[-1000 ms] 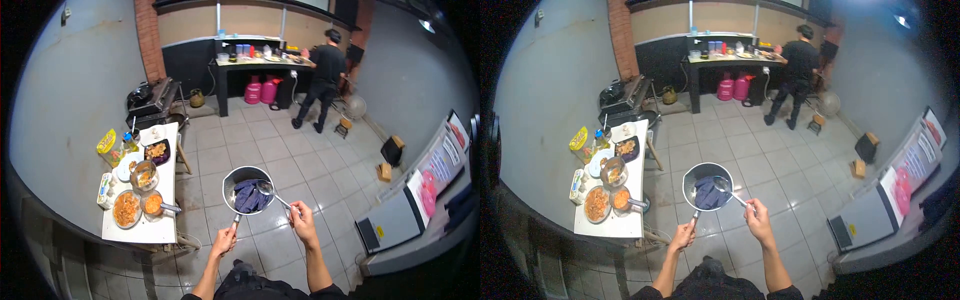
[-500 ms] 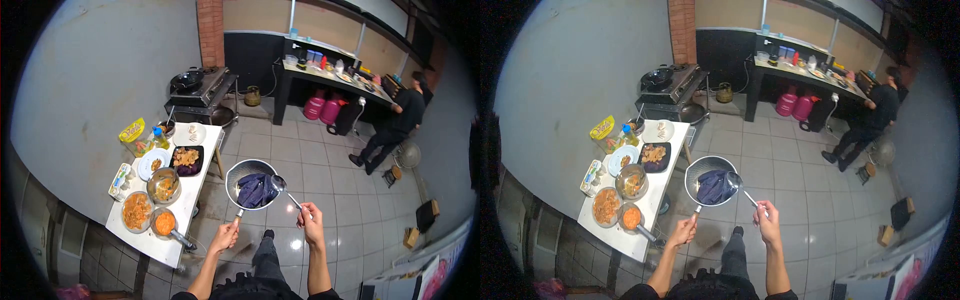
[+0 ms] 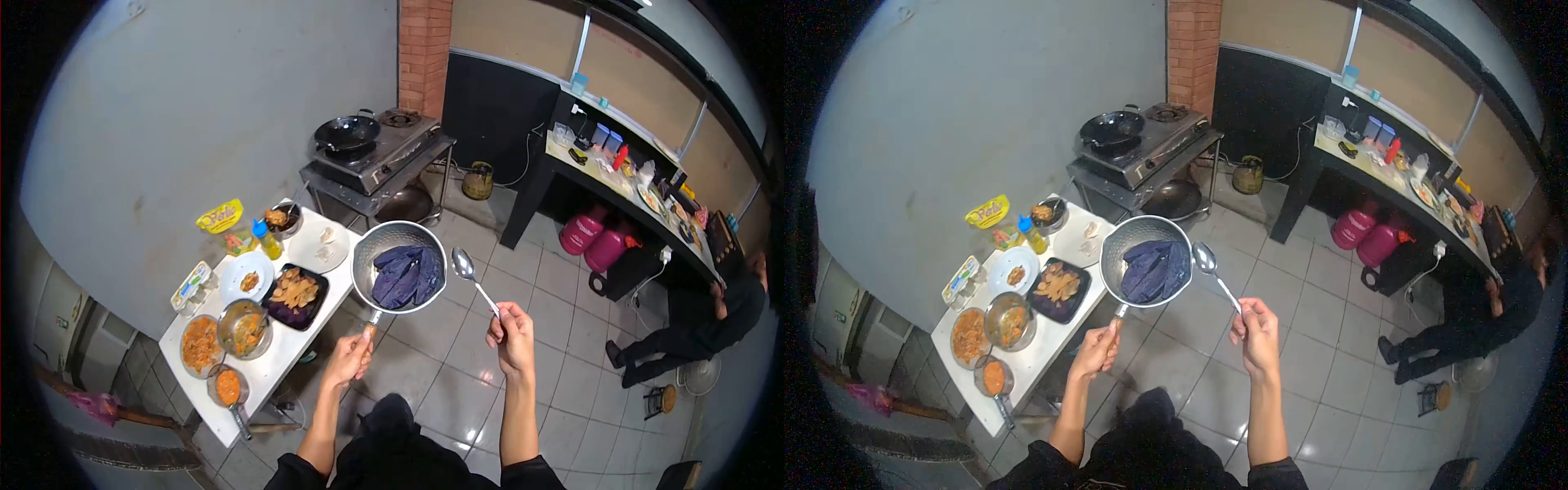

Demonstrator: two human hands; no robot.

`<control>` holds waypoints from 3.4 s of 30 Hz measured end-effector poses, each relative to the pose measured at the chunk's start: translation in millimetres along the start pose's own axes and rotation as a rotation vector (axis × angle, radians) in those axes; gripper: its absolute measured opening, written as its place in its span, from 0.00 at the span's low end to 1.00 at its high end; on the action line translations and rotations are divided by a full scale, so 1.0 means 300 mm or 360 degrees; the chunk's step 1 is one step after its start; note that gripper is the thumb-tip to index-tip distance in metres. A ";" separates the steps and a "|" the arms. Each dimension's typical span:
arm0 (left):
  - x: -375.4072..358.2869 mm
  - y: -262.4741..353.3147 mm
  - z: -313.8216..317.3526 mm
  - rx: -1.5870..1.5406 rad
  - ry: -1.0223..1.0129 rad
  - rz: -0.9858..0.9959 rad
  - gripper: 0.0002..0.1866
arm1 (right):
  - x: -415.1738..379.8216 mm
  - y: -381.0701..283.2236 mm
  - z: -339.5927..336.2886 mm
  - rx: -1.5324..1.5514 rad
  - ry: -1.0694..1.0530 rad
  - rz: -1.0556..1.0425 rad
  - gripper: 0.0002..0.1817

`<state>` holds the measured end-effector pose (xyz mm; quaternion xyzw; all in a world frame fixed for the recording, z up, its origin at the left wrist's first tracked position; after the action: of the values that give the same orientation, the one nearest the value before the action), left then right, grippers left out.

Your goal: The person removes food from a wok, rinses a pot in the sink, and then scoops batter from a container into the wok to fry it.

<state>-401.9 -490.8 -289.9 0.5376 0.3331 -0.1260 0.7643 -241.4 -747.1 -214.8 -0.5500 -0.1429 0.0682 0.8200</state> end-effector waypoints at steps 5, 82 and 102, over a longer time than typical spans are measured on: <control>0.424 0.143 0.193 0.0042 -0.0024 0.0001 0.24 | 0.370 0.081 -0.188 0.0093 -0.0098 0.0094 0.07; 2.717 1.101 3.077 0.0397 0.0110 -0.0342 0.27 | 3.202 -0.181 -3.126 -0.0027 -0.0027 0.0482 0.05; 2.879 1.104 3.284 0.0245 -0.0004 -0.0219 0.26 | 3.055 -0.179 -3.216 -0.0540 -0.0181 0.0213 0.07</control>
<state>793.4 -1110.9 -405.3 0.5703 0.3575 -0.2040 0.7108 925.3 -1372.7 -360.9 -0.6839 -0.1616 0.1284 0.6998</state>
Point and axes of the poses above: each hand's wrist, its own x-axis towards the middle knuckle, its own z-axis out of the palm, y = z × x, the point moved 3 cm from there along x, towards the middle knuckle, and after that the axes turned 15 degrees about -z, right-handed, at the moved point
